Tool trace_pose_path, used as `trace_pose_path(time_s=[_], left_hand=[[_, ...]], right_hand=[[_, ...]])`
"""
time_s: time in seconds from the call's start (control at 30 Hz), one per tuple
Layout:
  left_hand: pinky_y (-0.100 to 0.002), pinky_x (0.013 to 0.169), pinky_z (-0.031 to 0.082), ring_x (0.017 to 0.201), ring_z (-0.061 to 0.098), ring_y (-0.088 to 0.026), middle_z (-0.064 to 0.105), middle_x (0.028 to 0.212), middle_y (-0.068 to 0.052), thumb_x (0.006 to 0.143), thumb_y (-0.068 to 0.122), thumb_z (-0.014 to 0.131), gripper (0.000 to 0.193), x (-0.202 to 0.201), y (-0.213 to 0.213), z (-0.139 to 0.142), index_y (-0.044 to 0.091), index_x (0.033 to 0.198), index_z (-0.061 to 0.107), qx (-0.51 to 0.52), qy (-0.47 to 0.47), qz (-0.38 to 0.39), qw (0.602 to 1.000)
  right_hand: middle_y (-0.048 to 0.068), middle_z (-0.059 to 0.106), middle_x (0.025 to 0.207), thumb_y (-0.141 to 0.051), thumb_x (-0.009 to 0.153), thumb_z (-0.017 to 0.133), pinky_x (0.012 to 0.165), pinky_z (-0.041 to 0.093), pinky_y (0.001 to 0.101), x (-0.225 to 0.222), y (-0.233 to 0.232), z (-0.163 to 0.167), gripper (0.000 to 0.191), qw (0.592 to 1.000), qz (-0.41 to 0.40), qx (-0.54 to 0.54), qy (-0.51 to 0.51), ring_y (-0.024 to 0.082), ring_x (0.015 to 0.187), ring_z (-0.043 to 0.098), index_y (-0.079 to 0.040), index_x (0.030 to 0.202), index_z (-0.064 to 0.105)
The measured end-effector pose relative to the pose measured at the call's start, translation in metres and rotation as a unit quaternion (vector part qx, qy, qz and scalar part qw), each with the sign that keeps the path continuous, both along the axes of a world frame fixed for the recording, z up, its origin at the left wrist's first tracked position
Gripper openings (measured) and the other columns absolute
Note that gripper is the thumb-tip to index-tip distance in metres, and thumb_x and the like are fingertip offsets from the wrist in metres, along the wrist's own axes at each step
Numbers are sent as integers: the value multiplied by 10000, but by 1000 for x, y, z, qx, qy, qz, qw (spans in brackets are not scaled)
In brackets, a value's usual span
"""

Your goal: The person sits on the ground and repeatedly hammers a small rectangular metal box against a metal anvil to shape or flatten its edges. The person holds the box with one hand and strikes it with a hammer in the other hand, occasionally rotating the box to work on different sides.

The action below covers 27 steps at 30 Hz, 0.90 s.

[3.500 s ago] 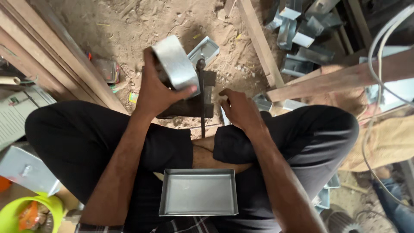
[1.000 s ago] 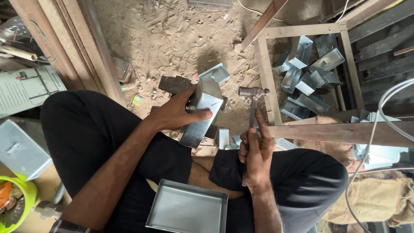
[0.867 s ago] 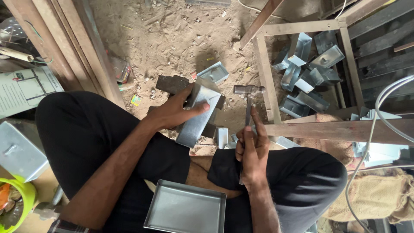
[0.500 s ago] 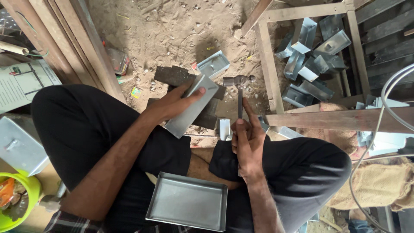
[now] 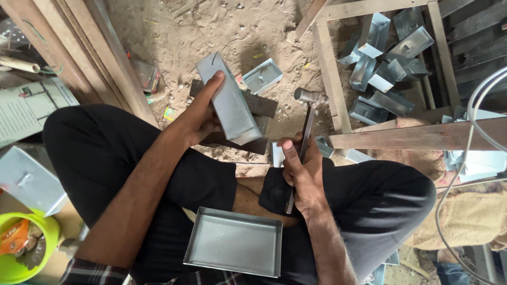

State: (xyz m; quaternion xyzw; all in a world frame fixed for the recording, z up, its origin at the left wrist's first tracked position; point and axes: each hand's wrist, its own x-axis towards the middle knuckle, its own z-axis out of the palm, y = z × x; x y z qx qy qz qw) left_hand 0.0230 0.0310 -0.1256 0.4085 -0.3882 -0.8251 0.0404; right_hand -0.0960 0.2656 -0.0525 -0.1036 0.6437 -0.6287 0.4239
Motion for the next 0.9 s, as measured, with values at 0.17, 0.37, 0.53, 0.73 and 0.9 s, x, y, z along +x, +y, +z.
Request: trace_pose_path(time_s=[0.17, 0.37, 0.53, 0.73, 0.9], left_hand=[[-586, 1079, 485, 1331, 578, -331, 597, 1375, -197, 794, 780, 514, 1019, -5, 8, 9, 69, 1515, 402, 13, 48, -54, 997], [-572, 1113, 454, 1335, 586, -360, 607, 1428, -188, 802, 808, 492, 1057, -7, 23, 21, 40, 1526, 427, 69, 85, -166, 980], [-542, 1054, 490, 1253, 643, -323, 640, 1376, -181, 798, 828, 280, 1091, -3, 25, 13, 4, 1506, 383, 115, 70, -159, 978], [-524, 977, 560, 1136, 702, -354, 681, 1246, -215, 857, 316, 503, 762, -10, 27, -14, -65, 1500, 361, -107, 62, -154, 980], [-503, 1024, 499, 1224, 599, -439, 572, 1304, -302, 804, 462, 805, 979, -8, 54, -17, -83, 1470, 337, -627, -98, -223, 740]], right_hand=[[34, 745, 1174, -280, 820, 817, 360, 334, 193, -1, 0, 6, 486, 999, 6, 4, 43, 10, 441, 406, -84, 1096, 468], [104, 726, 898, -72, 866, 804, 343, 284, 186, -9, 8, -2, 435, 996, 53, -70, -24, 6, 454, 430, -121, 1031, 404], [77, 722, 858, 6, 926, 783, 416, 309, 206, -7, 10, -13, 401, 989, 57, -135, 3, 23, 546, 474, -118, 1018, 413], [-52, 546, 676, -30, 935, 788, 363, 245, 197, -16, 11, -19, 405, 975, -48, -193, -96, 17, 473, 375, -180, 976, 414], [-94, 492, 658, -83, 932, 763, 362, 221, 185, -22, 12, -20, 330, 952, -79, -226, -189, 5, 459, 333, -192, 961, 452]])
